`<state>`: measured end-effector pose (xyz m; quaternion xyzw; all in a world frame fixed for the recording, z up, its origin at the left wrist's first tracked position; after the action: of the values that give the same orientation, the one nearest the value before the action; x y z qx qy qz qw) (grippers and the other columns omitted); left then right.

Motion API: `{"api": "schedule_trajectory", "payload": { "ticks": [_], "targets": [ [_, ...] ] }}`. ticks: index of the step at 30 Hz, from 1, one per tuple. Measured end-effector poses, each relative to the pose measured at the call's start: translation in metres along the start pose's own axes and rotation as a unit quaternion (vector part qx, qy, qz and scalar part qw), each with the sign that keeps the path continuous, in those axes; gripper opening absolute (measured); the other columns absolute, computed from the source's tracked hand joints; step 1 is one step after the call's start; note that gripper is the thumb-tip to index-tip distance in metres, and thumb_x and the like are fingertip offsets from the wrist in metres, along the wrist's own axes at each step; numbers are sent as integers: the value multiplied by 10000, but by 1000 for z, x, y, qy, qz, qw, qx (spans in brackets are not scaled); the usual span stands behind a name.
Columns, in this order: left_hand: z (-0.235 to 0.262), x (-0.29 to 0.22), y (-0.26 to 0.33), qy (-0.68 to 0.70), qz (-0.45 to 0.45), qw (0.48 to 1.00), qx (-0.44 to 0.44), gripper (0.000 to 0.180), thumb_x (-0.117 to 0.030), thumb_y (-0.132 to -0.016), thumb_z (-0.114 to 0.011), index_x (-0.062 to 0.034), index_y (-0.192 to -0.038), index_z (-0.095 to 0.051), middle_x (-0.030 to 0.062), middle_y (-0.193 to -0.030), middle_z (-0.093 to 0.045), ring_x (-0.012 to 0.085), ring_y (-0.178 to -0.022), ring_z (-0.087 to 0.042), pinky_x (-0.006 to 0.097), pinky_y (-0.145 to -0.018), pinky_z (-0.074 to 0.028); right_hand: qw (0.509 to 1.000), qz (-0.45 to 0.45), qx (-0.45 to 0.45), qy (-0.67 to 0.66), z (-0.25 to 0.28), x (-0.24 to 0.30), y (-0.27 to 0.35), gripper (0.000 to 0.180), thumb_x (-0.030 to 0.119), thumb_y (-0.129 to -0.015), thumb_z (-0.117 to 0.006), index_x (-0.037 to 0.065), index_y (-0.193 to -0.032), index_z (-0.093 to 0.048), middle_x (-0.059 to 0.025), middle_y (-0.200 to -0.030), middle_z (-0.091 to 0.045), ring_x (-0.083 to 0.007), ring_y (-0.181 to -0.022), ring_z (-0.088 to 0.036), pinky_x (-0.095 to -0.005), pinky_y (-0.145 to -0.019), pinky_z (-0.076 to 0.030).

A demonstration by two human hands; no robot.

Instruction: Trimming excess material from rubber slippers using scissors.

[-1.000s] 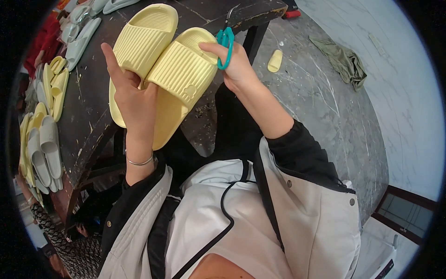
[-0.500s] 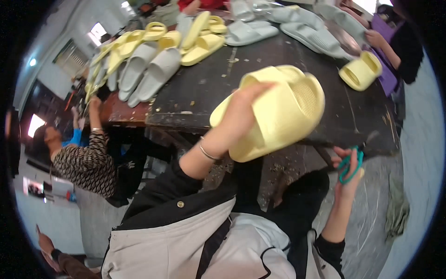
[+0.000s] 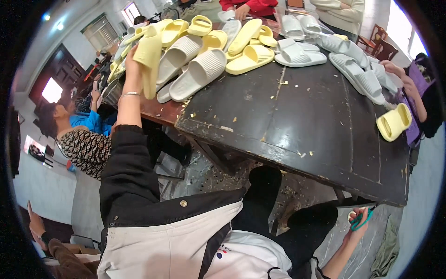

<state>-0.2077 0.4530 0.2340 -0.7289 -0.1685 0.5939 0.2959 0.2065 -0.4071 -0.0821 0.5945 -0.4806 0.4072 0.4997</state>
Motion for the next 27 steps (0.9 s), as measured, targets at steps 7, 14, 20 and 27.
{"api": "schedule_trajectory", "payload": {
  "ticks": [7,14,20,27],
  "targets": [
    [56,75,-41,284,176,942,13,418,-179,-967,-559,6,-1337,-497,136,-1264,-609,236,-1115,-604,377,-968,-491,996,-9,-58,67,20,-13,-8,334,443,-925,-632,117,-909,-561,-28,-789,-601,-80,-631,-556,-209,-534,-405],
    [232,220,-86,-242,68,951,-178,780,10,-820,-668,-45,-1455,-219,107,-1340,-488,195,-1094,-542,378,-916,-490,999,-31,-24,34,-10,-33,-12,341,434,-932,-625,102,-894,-558,-34,-770,-575,-97,-616,-523,-235,-563,-396],
    [194,264,-20,-358,149,913,-122,238,-188,-840,-634,1,-969,-699,167,-956,-720,313,-851,-691,402,-758,-541,989,2,-92,118,-10,10,24,352,434,-929,-627,84,-906,-603,-23,-746,-581,-106,-627,-544,-256,-575,-420],
    [20,11,57,-554,-264,765,-195,344,-55,-823,-589,48,-1150,-611,226,-1071,-635,374,-1027,-594,405,-895,-481,992,22,-73,104,-22,13,28,365,415,-934,-622,53,-908,-580,-56,-771,-603,-115,-627,-566,-252,-580,-440]
  ]
}}
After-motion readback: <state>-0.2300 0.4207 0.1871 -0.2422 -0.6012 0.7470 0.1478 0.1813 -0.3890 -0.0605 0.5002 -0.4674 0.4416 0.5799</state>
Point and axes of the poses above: each hand's wrist, its own y-axis away from the middle knuckle, its own z-axis out of the back of the hand, x = y × z, the point moved 9 cm from there along -y, towards the middle knuckle
